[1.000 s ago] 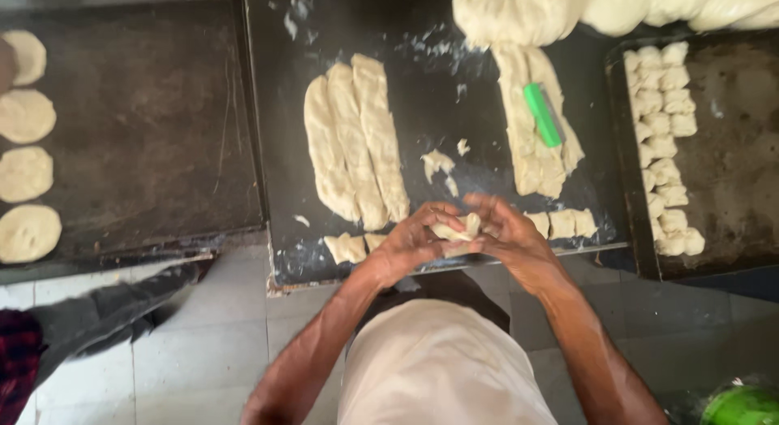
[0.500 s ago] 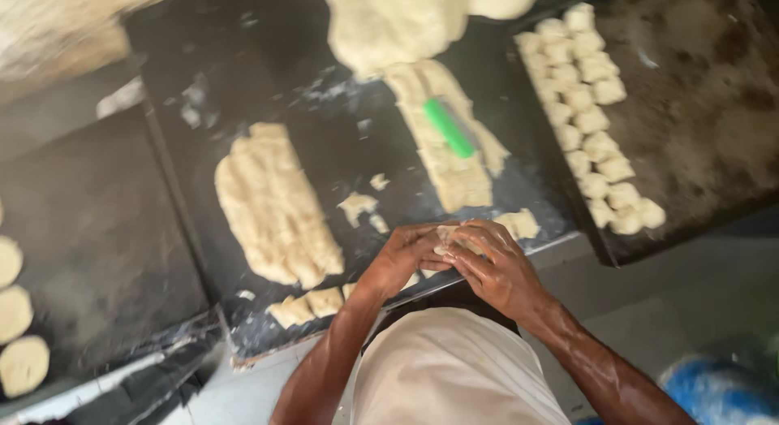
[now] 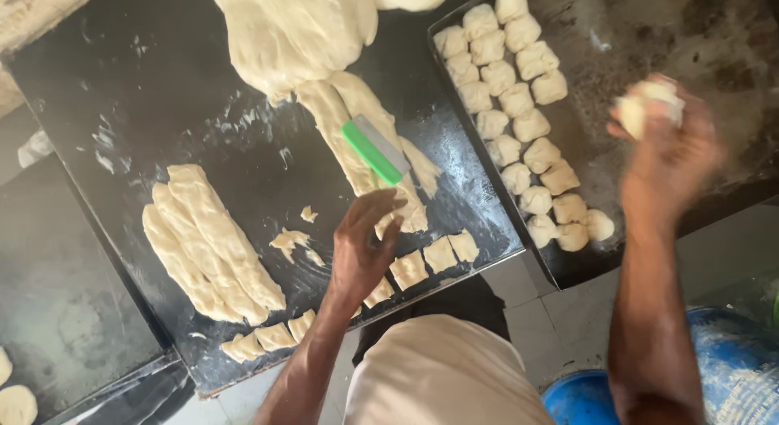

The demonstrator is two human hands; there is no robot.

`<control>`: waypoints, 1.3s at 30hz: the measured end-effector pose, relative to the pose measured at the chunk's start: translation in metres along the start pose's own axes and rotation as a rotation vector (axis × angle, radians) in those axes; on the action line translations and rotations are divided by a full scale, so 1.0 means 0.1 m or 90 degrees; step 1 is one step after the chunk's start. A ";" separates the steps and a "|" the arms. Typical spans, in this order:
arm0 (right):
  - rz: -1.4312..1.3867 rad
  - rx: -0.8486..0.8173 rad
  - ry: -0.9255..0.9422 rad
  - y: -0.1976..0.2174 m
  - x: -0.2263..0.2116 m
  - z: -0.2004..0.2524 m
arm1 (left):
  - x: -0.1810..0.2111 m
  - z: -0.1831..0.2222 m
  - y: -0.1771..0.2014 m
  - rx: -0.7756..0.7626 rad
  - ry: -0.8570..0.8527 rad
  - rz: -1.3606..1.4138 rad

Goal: The person divides dough with a scraper, shapes individual pieces by hand, and places them onto a metal tray.

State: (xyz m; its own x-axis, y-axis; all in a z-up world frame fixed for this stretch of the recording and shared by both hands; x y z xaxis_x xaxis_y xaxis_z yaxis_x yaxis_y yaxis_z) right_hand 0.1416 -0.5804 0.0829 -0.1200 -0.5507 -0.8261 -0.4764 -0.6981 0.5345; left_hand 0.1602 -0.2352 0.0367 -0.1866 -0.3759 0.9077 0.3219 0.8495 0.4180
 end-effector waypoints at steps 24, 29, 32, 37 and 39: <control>-0.172 -0.672 0.030 -2.39 -1.28 2.07 | -1.22 1.31 0.73 -0.004 0.288 0.354; 0.091 -0.675 0.151 -2.76 -1.68 2.09 | -0.97 1.67 1.00 -0.066 0.244 0.575; 0.150 -0.601 0.344 -2.71 -1.92 2.45 | -1.15 1.86 1.06 -0.121 0.344 0.344; 0.264 -0.390 0.651 -2.60 -2.23 2.99 | -1.33 1.96 1.14 -0.048 0.291 0.856; 0.246 -0.346 0.648 -2.66 -2.17 3.10 | -1.36 2.00 1.13 -0.085 0.338 0.876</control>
State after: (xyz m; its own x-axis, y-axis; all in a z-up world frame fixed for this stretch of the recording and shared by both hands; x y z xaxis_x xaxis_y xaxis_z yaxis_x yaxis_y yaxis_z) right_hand 0.0245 -0.1331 0.0642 0.6818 -0.7013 -0.2084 -0.1043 -0.3751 0.9211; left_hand 0.0363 -0.0147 -0.0468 0.6727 0.5637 0.4792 0.0468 0.6140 -0.7879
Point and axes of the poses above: each hand's wrist, its own z-axis away from the middle knuckle, its own y-axis out of the back of the hand, x = y × z, the point moved 7 cm from there along -z, towards the middle knuckle, and after that the axes turned 8 degrees about z, right-handed, at the moved point
